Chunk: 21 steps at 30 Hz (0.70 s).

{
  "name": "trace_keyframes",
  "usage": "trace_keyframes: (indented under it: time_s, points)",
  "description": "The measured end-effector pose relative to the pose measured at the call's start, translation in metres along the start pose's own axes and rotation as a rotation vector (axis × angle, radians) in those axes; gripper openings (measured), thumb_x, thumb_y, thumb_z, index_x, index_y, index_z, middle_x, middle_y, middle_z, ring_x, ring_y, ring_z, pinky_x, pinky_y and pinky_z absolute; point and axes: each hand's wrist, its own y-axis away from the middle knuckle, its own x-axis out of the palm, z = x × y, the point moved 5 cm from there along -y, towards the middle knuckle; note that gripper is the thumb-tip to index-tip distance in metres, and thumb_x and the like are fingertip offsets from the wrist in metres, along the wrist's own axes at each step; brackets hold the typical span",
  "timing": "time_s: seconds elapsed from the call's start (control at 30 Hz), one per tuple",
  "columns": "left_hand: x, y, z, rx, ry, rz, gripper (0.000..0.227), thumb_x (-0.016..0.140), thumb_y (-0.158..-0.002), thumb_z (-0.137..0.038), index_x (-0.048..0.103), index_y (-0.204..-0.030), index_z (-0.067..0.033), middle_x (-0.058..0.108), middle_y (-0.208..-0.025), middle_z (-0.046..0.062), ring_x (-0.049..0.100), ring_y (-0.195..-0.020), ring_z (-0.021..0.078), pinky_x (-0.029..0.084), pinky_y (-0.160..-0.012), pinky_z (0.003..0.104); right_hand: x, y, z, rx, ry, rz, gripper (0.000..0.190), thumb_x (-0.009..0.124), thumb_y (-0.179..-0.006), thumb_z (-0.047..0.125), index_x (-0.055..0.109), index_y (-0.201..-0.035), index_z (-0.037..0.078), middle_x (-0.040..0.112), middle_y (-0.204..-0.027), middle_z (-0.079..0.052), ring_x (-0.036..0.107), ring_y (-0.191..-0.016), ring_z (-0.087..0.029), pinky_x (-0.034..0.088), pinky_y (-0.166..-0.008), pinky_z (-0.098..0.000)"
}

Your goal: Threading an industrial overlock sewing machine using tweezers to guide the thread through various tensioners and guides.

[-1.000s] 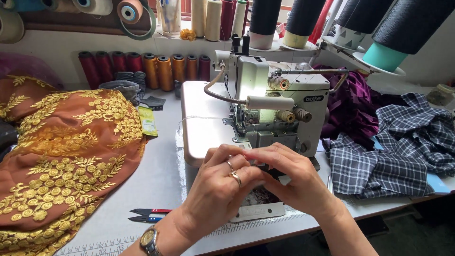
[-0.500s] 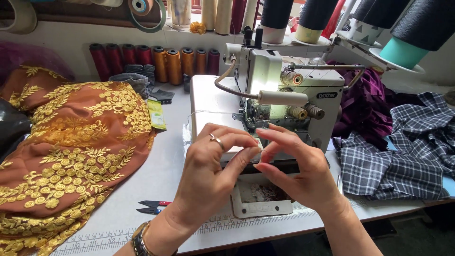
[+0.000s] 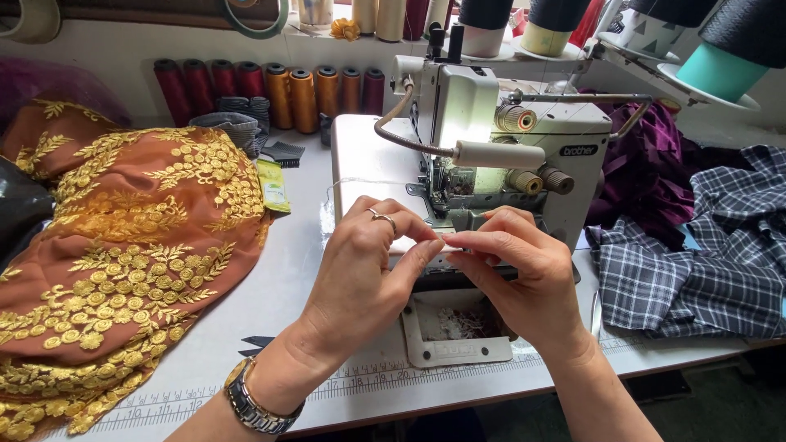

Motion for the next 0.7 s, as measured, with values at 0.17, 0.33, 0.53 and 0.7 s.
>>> trace_keyframes:
  time_s: [0.17,0.33,0.53,0.7]
  points:
    - [0.002,-0.001,0.0,-0.039,0.043,-0.009,0.012,0.064,-0.086,-0.022,0.07,-0.081,-0.0131,0.067,-0.08,-0.003,0.054,-0.088,0.0153,0.05,-0.063,0.026,0.002,0.001,-0.005,0.086,-0.044,-0.036,0.009,0.072,-0.085,0.005,0.069,-0.093,0.006,0.055,-0.076,-0.004,0.046,-0.066,-0.013,0.045,-0.071,-0.0234]
    - [0.006,-0.007,-0.004,0.126,0.014,-0.105,0.013,0.063,-0.088,-0.017,0.064,-0.078,-0.0092,0.064,-0.077,0.0,0.054,-0.085,0.0195,0.042,-0.078,0.032,0.002,-0.006,-0.006,0.179,-0.1,-0.064,0.004,0.068,-0.087,0.001,0.067,-0.089,0.003,0.058,-0.075,-0.005,0.048,-0.064,-0.012,0.04,-0.057,-0.0202]
    - [0.01,-0.011,-0.013,0.373,-0.309,-0.215,0.008,0.06,-0.09,-0.012,0.058,-0.084,-0.0068,0.059,-0.085,0.007,0.051,-0.086,0.0278,0.038,-0.073,0.038,0.002,-0.01,-0.013,0.211,-0.085,-0.083,0.002,0.067,-0.088,0.002,0.065,-0.088,0.003,0.048,-0.07,-0.003,0.038,-0.059,-0.01,0.033,-0.053,-0.0208]
    - [0.013,-0.012,-0.009,0.396,-0.345,-0.234,0.009,0.059,-0.092,-0.01,0.057,-0.084,-0.0062,0.057,-0.082,0.007,0.051,-0.083,0.0284,0.039,-0.074,0.038,0.005,-0.011,-0.016,0.237,-0.095,-0.069,0.002,0.066,-0.088,0.003,0.065,-0.086,0.002,0.048,-0.07,-0.003,0.038,-0.057,-0.009,0.033,-0.051,-0.0199]
